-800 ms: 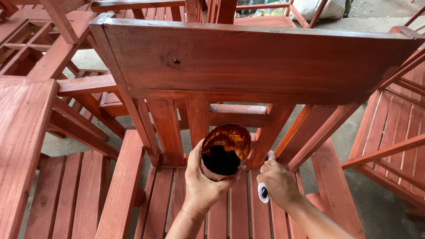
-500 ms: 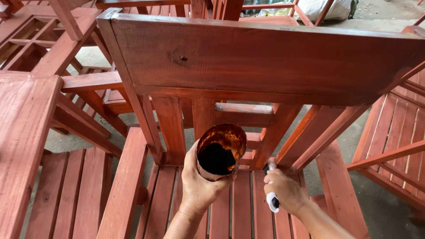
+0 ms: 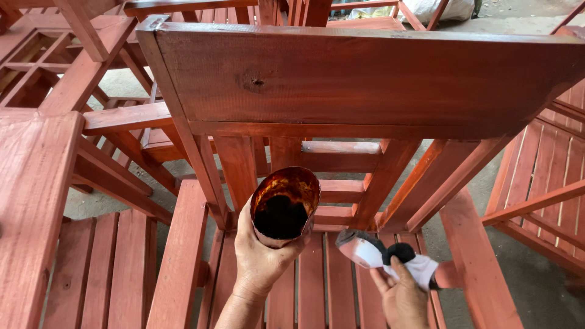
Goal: The person holds a container of dark wood stain in one hand and a cloth in the other, wiping the stain onto the red wooden chairs, working over the seat slats, backrest, and armrests of one chair and then moving to another chair. A bottle of stain sits on a nearby table.
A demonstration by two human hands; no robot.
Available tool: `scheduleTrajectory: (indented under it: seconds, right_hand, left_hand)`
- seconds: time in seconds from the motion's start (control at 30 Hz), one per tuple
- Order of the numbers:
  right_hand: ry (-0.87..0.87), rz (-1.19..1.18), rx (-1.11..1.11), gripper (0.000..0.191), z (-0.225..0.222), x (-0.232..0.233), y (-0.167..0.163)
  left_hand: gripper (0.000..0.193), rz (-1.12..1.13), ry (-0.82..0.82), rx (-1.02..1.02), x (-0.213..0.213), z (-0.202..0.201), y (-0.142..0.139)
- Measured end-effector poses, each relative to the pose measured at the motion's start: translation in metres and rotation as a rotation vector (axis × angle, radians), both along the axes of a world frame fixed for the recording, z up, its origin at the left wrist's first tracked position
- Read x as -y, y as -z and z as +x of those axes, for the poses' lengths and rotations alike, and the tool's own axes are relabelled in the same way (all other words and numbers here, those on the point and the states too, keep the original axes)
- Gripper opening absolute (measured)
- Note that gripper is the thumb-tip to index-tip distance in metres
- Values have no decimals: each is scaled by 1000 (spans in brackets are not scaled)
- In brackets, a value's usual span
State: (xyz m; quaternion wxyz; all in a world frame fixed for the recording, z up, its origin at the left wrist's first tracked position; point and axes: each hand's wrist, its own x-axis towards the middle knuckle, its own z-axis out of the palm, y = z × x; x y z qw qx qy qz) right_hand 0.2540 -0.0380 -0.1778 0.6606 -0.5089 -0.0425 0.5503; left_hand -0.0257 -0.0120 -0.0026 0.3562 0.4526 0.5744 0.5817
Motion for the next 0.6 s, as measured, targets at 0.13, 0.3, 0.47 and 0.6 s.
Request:
scheduleTrajectory:
  seconds: [0.13,0.3,0.47,0.6]
  right_hand:
    - [83,-110,-167,37,-58,0,8]
    - [299,-135,-284,39,-115,-12,2]
    - [456,-31,-427,39,-155,-25,-5]
    - [353,-91,-243,40,-202,-27,-6]
  left_hand:
    - [95,51,32,-56,4,-6,-2]
    - [97,45,115,25,14,-57,1]
    - [96,21,164,34,11,-76,7]
    - [94,18,203,44,14,-88,6]
